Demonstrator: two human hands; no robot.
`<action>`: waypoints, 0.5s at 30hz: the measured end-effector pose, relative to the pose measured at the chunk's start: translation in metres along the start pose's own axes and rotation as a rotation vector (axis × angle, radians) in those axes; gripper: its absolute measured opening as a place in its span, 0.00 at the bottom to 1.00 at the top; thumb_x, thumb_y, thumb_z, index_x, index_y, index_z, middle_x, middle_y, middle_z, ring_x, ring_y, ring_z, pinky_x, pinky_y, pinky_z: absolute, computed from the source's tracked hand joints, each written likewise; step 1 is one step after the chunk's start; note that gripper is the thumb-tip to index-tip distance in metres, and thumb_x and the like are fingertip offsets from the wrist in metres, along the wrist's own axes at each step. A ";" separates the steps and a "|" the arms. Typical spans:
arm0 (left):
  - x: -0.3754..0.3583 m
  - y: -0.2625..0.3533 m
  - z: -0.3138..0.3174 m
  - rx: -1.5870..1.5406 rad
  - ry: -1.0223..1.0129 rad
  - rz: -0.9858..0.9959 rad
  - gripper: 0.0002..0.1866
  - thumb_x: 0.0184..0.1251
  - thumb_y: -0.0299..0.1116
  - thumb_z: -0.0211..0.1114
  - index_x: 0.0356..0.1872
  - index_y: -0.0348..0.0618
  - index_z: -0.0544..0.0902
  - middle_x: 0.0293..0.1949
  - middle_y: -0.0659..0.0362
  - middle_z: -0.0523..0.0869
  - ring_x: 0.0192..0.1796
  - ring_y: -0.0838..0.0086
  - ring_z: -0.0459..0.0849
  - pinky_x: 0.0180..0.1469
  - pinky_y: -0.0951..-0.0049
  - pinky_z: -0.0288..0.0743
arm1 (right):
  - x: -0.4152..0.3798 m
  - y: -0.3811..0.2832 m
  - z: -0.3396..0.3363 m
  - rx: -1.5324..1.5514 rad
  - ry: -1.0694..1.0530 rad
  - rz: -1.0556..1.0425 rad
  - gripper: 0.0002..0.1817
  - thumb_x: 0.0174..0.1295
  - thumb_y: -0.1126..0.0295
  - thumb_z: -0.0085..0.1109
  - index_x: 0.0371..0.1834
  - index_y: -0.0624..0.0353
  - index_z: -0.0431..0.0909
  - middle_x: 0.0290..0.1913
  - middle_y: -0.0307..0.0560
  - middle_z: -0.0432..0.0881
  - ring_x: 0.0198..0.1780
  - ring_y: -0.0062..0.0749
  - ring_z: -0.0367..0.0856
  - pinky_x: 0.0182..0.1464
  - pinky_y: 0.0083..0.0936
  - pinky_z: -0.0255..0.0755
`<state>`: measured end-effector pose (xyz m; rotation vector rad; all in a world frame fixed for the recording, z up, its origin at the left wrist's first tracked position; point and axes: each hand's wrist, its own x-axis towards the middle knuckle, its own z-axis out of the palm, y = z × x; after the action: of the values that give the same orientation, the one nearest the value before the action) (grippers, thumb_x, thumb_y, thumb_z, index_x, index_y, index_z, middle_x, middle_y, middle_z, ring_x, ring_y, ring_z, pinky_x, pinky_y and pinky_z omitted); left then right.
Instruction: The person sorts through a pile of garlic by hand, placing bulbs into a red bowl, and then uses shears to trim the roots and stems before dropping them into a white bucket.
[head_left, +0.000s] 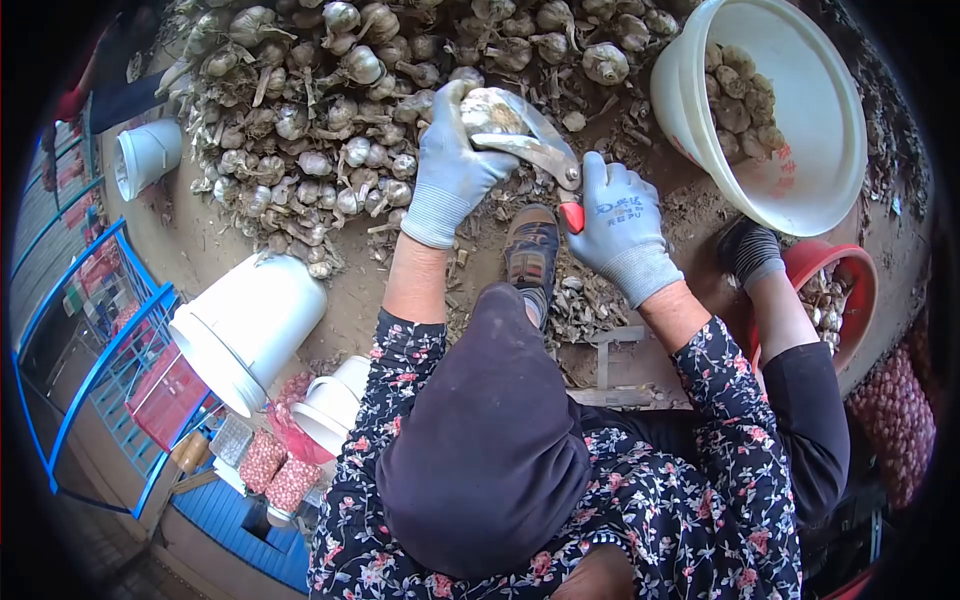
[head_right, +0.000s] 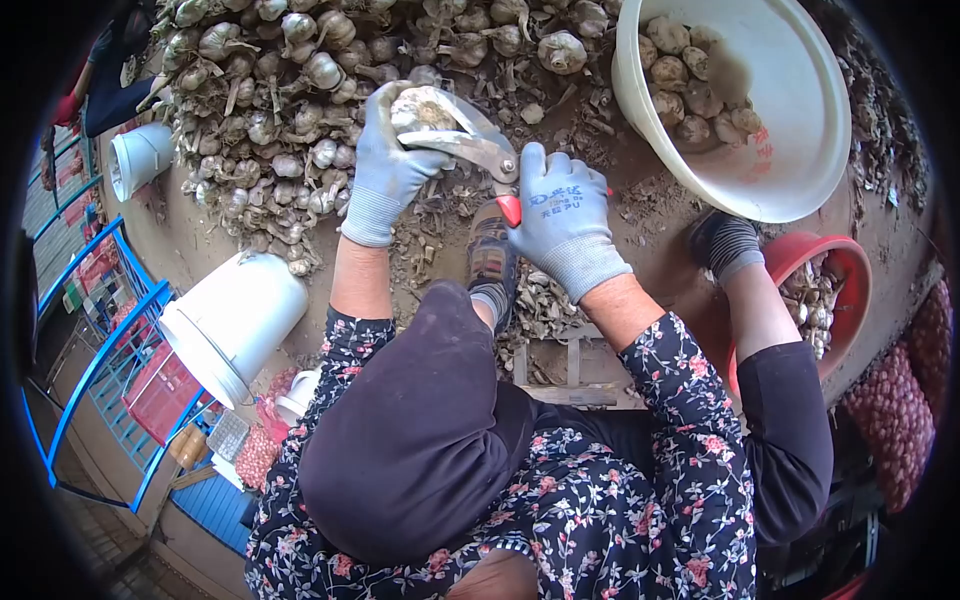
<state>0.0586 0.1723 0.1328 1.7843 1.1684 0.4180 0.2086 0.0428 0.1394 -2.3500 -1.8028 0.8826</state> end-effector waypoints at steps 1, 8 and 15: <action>-0.002 0.002 0.001 0.080 0.076 -0.005 0.40 0.37 0.23 0.72 0.59 0.40 0.66 0.46 0.55 0.81 0.46 0.72 0.81 0.50 0.76 0.76 | -0.001 -0.002 0.001 -0.014 0.006 -0.014 0.26 0.51 0.59 0.62 0.49 0.60 0.64 0.38 0.54 0.75 0.42 0.49 0.78 0.45 0.42 0.70; -0.002 -0.005 -0.008 0.109 -0.023 0.070 0.36 0.35 0.34 0.75 0.52 0.39 0.71 0.41 0.51 0.83 0.43 0.66 0.84 0.47 0.70 0.77 | -0.003 -0.003 0.015 0.015 -0.178 -0.015 0.27 0.52 0.52 0.62 0.46 0.60 0.66 0.40 0.54 0.77 0.43 0.45 0.80 0.46 0.41 0.71; 0.000 -0.002 -0.018 -0.092 -0.266 -0.090 0.34 0.36 0.34 0.75 0.51 0.36 0.74 0.41 0.60 0.82 0.42 0.77 0.81 0.46 0.77 0.76 | 0.002 0.021 0.024 0.172 -0.215 -0.008 0.20 0.53 0.61 0.60 0.42 0.62 0.65 0.35 0.61 0.80 0.40 0.54 0.81 0.42 0.45 0.73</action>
<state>0.0449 0.1816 0.1405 1.6436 1.0208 0.1712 0.2158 0.0310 0.1106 -2.2142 -1.7240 1.2776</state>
